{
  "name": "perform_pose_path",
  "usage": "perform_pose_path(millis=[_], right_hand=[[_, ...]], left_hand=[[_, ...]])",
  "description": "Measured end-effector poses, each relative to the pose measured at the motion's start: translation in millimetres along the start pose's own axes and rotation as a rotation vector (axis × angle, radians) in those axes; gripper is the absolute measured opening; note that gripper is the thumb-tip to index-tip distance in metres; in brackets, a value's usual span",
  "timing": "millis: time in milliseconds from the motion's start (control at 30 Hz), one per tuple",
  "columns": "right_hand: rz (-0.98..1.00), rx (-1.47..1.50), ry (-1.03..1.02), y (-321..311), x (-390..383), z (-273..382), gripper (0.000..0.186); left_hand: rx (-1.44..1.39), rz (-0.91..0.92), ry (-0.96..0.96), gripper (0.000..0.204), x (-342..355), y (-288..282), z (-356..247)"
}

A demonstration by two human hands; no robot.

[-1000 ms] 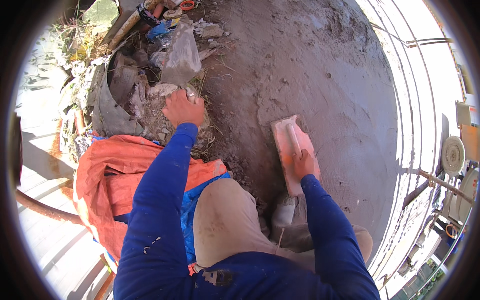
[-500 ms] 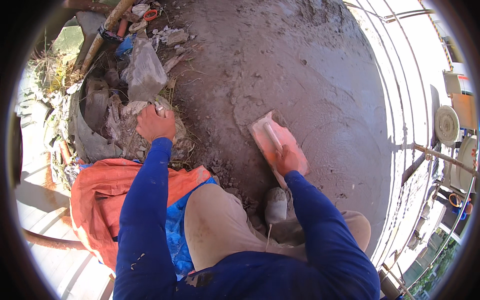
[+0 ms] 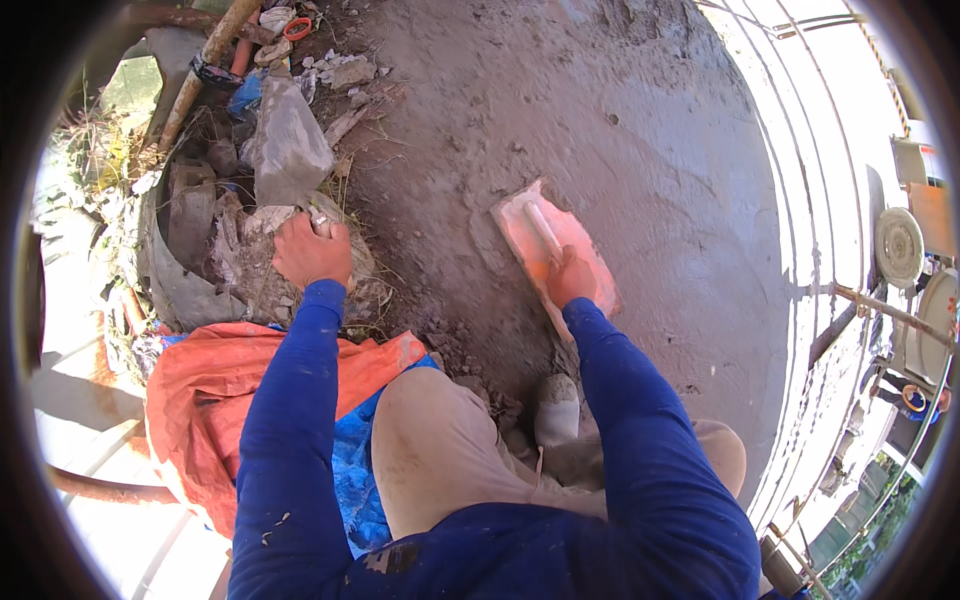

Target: The person applies and smooths wet cement on a curved wall using a trowel and a pink float. They repeatedly spread the material, level the surface, and scrape excess cement from the tools.

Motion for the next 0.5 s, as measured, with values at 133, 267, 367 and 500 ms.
perform_pose_path(millis=[133,267,367,500], right_hand=[[-0.035,0.069,0.135,23,-47,-44,0.033],[-0.046,0.025,0.157,17,-30,-28,0.032],[-0.056,-0.012,0.114,-18,32,8,0.033],[-0.085,-0.026,0.029,-47,67,26,0.033]], left_hand=[[-0.013,0.021,0.005,0.043,1,-4,-3],[-0.009,0.023,-0.006,0.043,-2,-1,-1],[0.004,-0.001,0.01,0.043,-1,-1,-2],[0.004,0.019,-0.018,0.043,-1,-4,-3]])
Point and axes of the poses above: each hand's wrist, its own x-axis towards the middle knuckle, its own y-axis out of the palm, z = x × y, the point moved 2 cm from there along x, towards the middle knuckle, and after that the axes turned 13 degrees about z, right-handed, at the moved point
